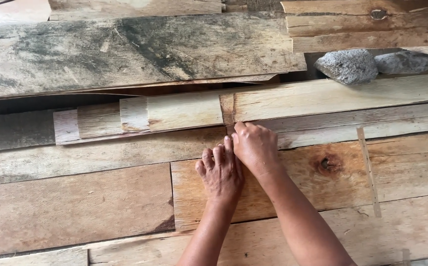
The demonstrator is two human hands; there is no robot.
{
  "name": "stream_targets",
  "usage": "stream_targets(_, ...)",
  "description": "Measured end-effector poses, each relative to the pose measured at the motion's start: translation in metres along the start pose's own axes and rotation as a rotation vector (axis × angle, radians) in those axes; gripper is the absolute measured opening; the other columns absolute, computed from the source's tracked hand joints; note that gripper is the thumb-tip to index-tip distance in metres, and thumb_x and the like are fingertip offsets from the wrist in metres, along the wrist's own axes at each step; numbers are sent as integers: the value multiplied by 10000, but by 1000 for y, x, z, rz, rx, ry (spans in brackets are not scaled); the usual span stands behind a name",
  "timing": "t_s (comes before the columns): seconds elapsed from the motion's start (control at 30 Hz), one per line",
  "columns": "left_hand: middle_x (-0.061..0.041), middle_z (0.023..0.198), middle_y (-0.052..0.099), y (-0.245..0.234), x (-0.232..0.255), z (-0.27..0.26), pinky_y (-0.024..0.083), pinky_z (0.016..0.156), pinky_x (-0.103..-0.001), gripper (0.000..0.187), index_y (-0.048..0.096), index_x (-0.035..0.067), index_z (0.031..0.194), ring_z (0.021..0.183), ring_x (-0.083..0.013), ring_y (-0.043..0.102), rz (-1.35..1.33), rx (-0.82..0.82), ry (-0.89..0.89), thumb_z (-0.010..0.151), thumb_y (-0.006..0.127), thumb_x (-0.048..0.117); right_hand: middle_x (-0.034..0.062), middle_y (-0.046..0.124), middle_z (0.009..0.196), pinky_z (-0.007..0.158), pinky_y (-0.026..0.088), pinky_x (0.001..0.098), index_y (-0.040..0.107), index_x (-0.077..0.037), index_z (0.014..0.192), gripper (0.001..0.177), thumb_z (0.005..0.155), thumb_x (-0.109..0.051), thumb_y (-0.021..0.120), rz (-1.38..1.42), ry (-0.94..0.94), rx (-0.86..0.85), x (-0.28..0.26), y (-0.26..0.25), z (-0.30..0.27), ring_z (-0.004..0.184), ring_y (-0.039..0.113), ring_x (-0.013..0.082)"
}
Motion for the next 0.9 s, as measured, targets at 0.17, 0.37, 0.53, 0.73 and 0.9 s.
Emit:
stream_targets(0.17, -40, 1064, 388, 15, 0, 3, 295, 852, -470, 572, 444, 178, 1479, 1082, -324, 397, -17, -121, -12, 930, 488, 333, 47, 720, 863, 738, 613, 494, 677, -221, 932, 142, 903, -330, 591, 49, 15, -24, 1, -12, -10, 826, 748, 306)
stream_targets(0.37, -28, 1057, 371, 31, -1, -3, 261, 855, -491, 664, 406, 206, 1507, 1101, -324, 368, 7, -175, -28, 869, 539, 332, 94, 724, 844, 744, 608, 516, 664, -174, 926, 157, 949, -305, 580, 199, 96, 79, -5, -12, -19, 824, 747, 346)
stream_targets(0.53, -48, 1067, 379, 13, 1, 6, 275, 875, -509, 516, 423, 179, 1492, 1118, -331, 368, 26, -229, -46, 1003, 467, 339, 163, 707, 782, 746, 559, 567, 630, -143, 924, 151, 999, -258, 566, 354, 339, 198, 23, -31, -25, 812, 722, 436)
stream_targets(0.73, -50, 1076, 364, 17, 3, 16, 322, 872, -566, 507, 346, 257, 1537, 1133, -376, 372, -26, -385, -78, 1048, 392, 382, 104, 613, 750, 720, 561, 443, 601, -170, 911, 165, 1030, -283, 623, 516, 179, 368, 30, -52, -57, 790, 695, 344)
stream_targets(0.9, -105, 1199, 491, -8, -8, 23, 493, 723, -482, 474, 536, 205, 1415, 1047, -356, 518, -78, -177, 52, 966, 549, 356, -16, 727, 1080, 867, 551, 359, 641, -221, 950, 74, 965, -286, 673, 438, -131, 440, 22, -12, -62, 1037, 669, 228)
Point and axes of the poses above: each hand's wrist, its own z-axis towards the middle knuckle, its own y-axis out of the palm, x = y × z, the point moved 6 cm from there along z, towards the middle knuckle
